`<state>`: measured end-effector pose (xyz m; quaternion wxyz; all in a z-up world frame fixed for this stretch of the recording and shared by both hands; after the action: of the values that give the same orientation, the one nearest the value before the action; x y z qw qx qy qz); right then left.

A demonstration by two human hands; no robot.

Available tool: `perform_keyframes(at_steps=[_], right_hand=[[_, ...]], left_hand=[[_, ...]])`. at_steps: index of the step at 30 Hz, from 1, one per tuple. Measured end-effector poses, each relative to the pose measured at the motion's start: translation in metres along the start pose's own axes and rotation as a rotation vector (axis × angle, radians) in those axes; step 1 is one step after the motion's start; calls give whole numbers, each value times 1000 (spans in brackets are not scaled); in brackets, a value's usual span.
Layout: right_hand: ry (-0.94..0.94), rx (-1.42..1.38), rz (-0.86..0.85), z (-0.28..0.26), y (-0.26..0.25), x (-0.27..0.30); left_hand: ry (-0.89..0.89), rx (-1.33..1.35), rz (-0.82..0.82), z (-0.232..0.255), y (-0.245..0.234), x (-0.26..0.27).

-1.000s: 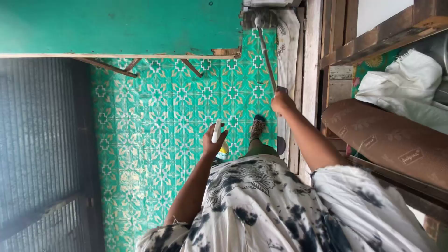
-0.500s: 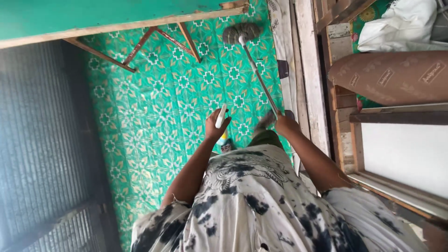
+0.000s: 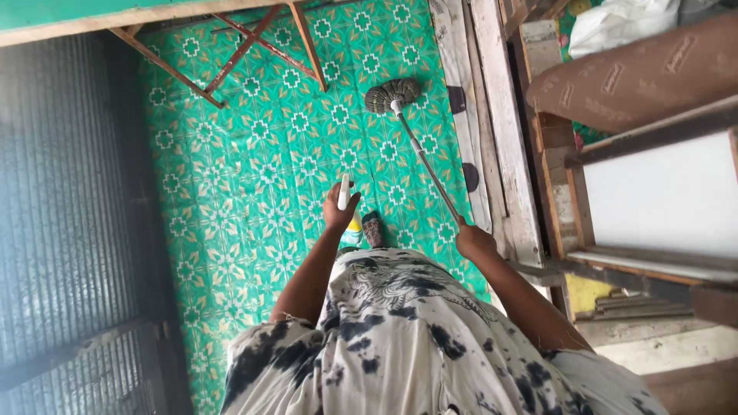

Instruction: The person is mopping a green patterned tiled floor on a balcony or porch using a mop and a spray bottle.

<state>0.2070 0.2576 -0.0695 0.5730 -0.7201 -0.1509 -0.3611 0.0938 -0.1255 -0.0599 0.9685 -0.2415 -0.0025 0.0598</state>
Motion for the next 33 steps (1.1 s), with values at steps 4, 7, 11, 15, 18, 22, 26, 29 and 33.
perform_keyframes(at_steps=[4, 7, 11, 15, 18, 22, 26, 29, 33], right_hand=[[32, -27, -28, 35, 46, 64], [77, -130, -56, 65, 88, 118], [83, -132, -76, 98, 148, 187], [27, -156, -45, 126, 187, 236], [13, -132, 44, 151, 209, 239], [-25, -181, 60, 139, 212, 235], [17, -146, -28, 122, 192, 219], [35, -135, -59, 115, 181, 194], [24, -21, -29, 96, 151, 149]], left_hand=[[21, -123, -23, -16, 14, 11], [-31, -115, -46, -32, 34, 25], [131, -154, -17, -16, 44, 44], [-6, -241, -13, -24, 57, 65], [202, -164, 66, -6, 50, 78], [49, -248, 51, -25, 44, 85], [190, -129, 112, 1, 11, 93], [154, -164, 63, -7, 3, 87], [181, -92, 22, 8, -23, 77]])
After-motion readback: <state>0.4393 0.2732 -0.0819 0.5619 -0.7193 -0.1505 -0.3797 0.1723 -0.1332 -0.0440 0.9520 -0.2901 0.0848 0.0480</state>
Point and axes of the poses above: each hand's wrist, its own x-axis away from the middle knuckle, its own y-axis out of the palm, z = x × y, the point moved 8 cm from there along -x, towards the middle knuckle, and after that the axes turned 5 degrees about -x, right-handed, at the moved point
